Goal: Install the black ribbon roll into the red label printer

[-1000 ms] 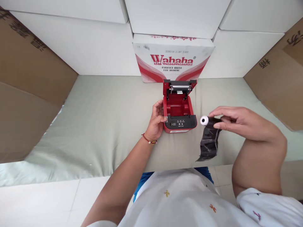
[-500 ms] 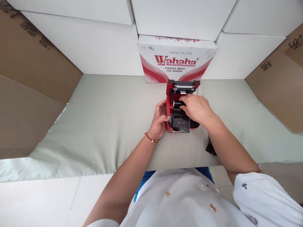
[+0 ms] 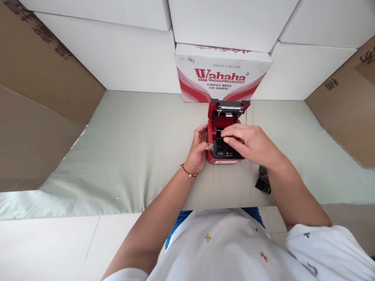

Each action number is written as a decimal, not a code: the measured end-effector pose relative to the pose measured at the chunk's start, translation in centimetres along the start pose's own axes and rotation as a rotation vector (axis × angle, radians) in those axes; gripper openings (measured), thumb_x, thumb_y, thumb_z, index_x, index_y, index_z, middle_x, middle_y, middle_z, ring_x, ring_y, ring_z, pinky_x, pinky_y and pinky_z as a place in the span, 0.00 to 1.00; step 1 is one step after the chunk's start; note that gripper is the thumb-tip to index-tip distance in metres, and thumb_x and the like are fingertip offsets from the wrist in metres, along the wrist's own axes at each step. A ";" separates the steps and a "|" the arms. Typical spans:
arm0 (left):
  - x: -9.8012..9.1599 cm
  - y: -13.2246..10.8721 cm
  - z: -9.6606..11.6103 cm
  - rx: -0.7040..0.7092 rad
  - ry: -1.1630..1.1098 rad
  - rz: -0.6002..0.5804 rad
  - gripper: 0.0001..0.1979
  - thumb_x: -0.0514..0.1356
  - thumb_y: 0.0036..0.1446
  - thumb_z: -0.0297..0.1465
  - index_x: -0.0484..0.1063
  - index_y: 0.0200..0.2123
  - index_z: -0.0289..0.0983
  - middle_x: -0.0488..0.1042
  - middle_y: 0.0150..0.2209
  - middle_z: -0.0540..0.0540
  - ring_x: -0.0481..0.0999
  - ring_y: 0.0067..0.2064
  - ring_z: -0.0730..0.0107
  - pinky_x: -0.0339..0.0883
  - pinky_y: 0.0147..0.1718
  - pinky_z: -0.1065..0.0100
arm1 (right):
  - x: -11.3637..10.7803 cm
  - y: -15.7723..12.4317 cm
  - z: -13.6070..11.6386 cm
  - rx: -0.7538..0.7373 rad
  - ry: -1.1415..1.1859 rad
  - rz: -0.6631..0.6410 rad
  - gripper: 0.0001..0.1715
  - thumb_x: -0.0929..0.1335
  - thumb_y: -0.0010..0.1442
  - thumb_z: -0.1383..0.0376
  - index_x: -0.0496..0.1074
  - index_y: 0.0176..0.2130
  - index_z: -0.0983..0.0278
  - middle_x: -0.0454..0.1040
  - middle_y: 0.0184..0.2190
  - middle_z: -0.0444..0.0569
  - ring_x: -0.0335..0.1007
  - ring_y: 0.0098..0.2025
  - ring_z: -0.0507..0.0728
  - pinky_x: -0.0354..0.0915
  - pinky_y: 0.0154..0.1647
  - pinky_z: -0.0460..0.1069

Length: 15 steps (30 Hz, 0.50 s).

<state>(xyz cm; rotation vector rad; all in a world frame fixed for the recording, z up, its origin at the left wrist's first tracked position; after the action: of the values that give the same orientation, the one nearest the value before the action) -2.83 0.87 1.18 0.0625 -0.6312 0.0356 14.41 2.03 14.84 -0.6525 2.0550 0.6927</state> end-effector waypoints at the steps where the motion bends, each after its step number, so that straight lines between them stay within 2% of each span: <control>1: 0.0 -0.1 0.1 0.003 0.008 0.003 0.32 0.69 0.43 0.29 0.74 0.55 0.48 0.75 0.63 0.49 0.69 0.69 0.52 0.62 0.68 0.55 | -0.1 -1.1 -0.6 -0.065 0.021 0.025 0.13 0.67 0.76 0.67 0.83 0.50 0.62 0.87 0.50 0.53 0.84 0.50 0.61 0.77 0.55 0.56; 5: 0.1 -0.4 0.4 0.007 0.048 0.029 0.30 0.69 0.45 0.30 0.74 0.55 0.47 0.75 0.63 0.48 0.69 0.70 0.52 0.64 0.67 0.54 | 0.8 -4.4 -1.7 -0.238 -0.029 0.040 0.15 0.66 0.75 0.71 0.83 0.50 0.63 0.86 0.55 0.56 0.82 0.54 0.64 0.80 0.54 0.59; 9: 0.6 -1.2 1.0 -0.002 0.109 0.045 0.28 0.69 0.50 0.34 0.72 0.56 0.47 0.73 0.65 0.47 0.66 0.72 0.52 0.63 0.69 0.54 | 1.7 -5.6 -1.4 -0.252 -0.009 0.103 0.17 0.65 0.75 0.74 0.82 0.52 0.65 0.85 0.56 0.58 0.81 0.58 0.64 0.80 0.59 0.61; 15: 1.5 -2.4 1.6 -0.009 0.253 -0.012 0.38 0.73 0.53 0.37 0.64 0.65 0.51 0.64 0.74 0.47 0.60 0.78 0.51 0.58 0.75 0.51 | 2.5 -6.3 -0.9 -0.244 0.015 0.153 0.18 0.64 0.76 0.72 0.81 0.55 0.63 0.84 0.58 0.59 0.80 0.61 0.64 0.78 0.63 0.63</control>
<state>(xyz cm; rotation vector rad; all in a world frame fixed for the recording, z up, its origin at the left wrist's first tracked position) -2.41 -1.58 3.26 0.0519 -0.3783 0.0287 16.82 -3.58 11.69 -0.6421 2.0669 1.0419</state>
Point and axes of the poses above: each hand's wrist, its own y-axis towards the middle knuckle, its own x-axis out of the palm, z = x × y, the point moved 3 cm from there along y, towards the middle knuckle
